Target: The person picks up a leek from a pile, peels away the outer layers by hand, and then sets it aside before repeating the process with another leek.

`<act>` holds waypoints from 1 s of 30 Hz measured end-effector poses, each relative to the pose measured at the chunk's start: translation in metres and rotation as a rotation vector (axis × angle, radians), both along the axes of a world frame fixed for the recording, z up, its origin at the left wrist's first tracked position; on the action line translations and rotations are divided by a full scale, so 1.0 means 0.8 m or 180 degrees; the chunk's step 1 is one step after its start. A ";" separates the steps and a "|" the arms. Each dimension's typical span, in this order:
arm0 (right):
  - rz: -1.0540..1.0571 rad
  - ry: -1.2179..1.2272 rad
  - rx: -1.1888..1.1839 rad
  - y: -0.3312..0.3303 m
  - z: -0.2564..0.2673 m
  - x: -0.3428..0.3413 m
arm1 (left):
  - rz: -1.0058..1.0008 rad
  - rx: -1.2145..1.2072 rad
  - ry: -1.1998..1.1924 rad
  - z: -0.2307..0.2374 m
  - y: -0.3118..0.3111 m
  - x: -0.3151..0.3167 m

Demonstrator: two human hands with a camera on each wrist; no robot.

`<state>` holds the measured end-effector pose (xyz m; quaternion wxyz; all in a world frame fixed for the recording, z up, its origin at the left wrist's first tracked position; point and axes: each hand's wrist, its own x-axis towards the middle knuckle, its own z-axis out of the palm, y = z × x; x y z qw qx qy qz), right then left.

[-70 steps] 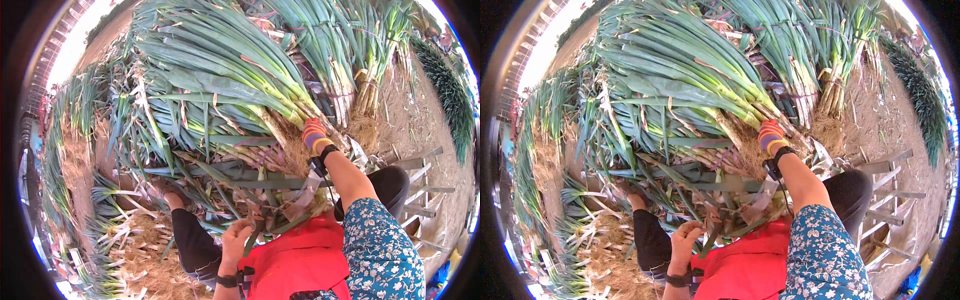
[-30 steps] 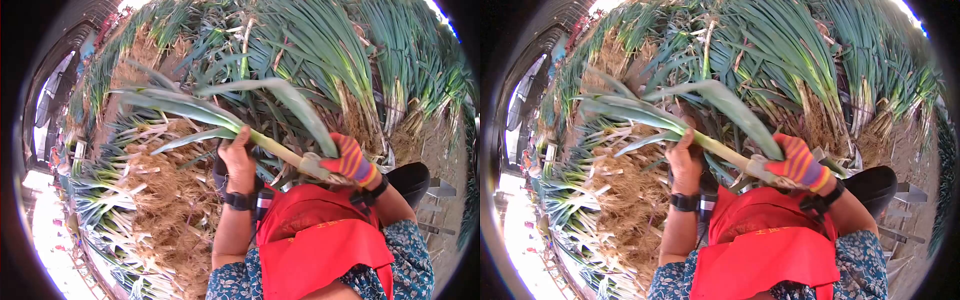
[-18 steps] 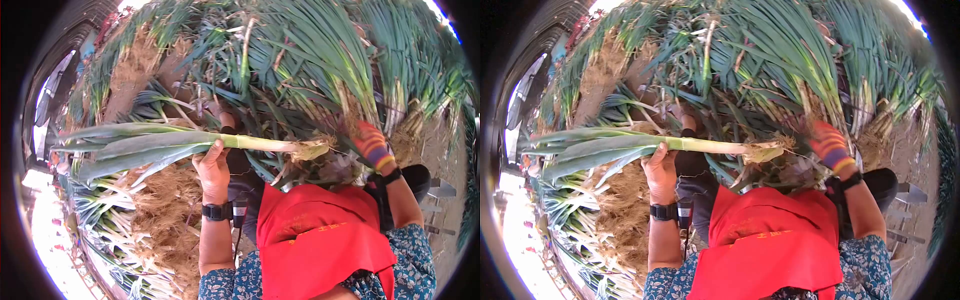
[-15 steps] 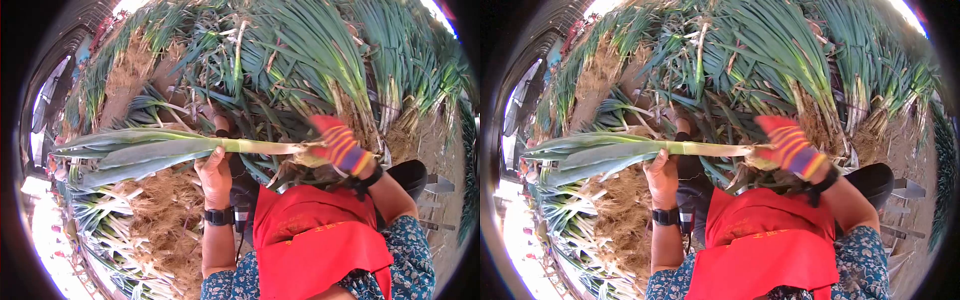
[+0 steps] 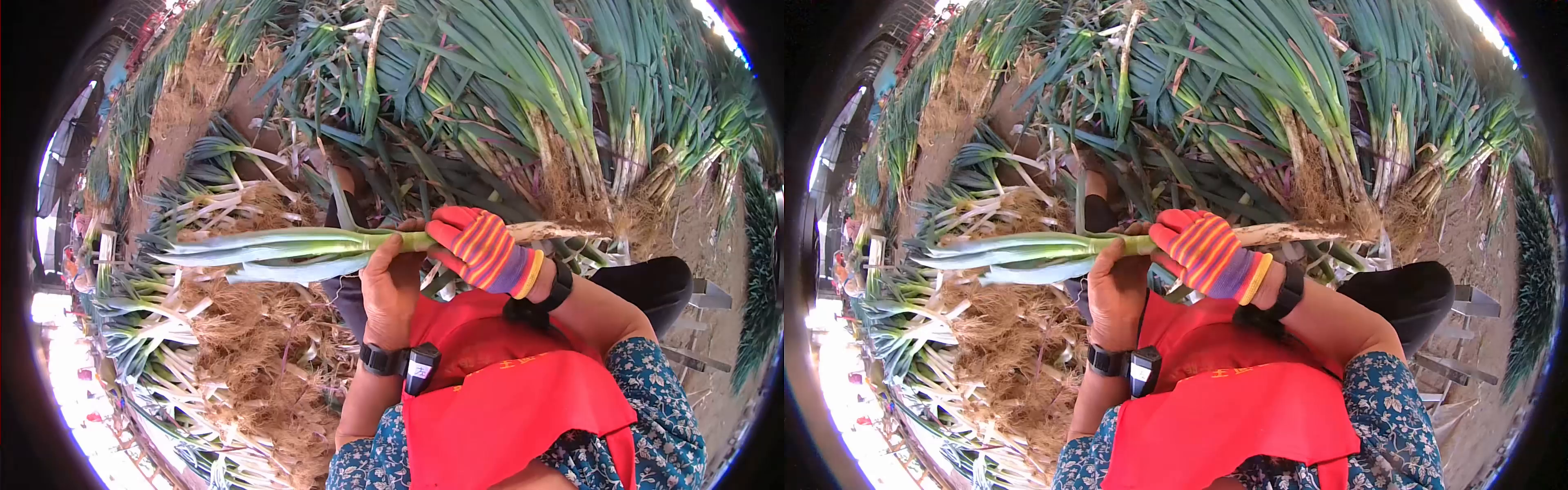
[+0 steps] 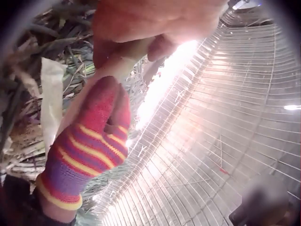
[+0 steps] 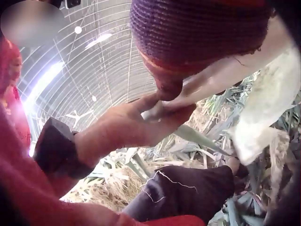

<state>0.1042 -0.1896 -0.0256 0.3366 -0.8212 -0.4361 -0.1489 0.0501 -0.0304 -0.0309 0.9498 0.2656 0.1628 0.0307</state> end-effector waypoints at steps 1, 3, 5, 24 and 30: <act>0.0028 0.0012 -0.0012 0.001 -0.003 0.003 | 0.0028 -0.0012 0.0012 -0.001 0.001 0.002; 0.0052 0.0009 -0.0044 0.005 -0.007 0.006 | 0.0005 0.0069 -0.0234 -0.002 0.003 0.003; -0.0042 -0.0192 0.0080 0.006 0.000 0.008 | 0.0028 0.0128 -0.0205 0.000 0.001 0.003; -0.1709 0.0716 -0.0511 -0.185 -0.020 0.050 | 0.0318 0.0893 -0.0618 0.037 0.079 0.009; -0.0280 0.1446 -0.0867 -0.099 0.015 0.024 | 0.0051 0.0578 -0.1082 0.092 0.017 0.015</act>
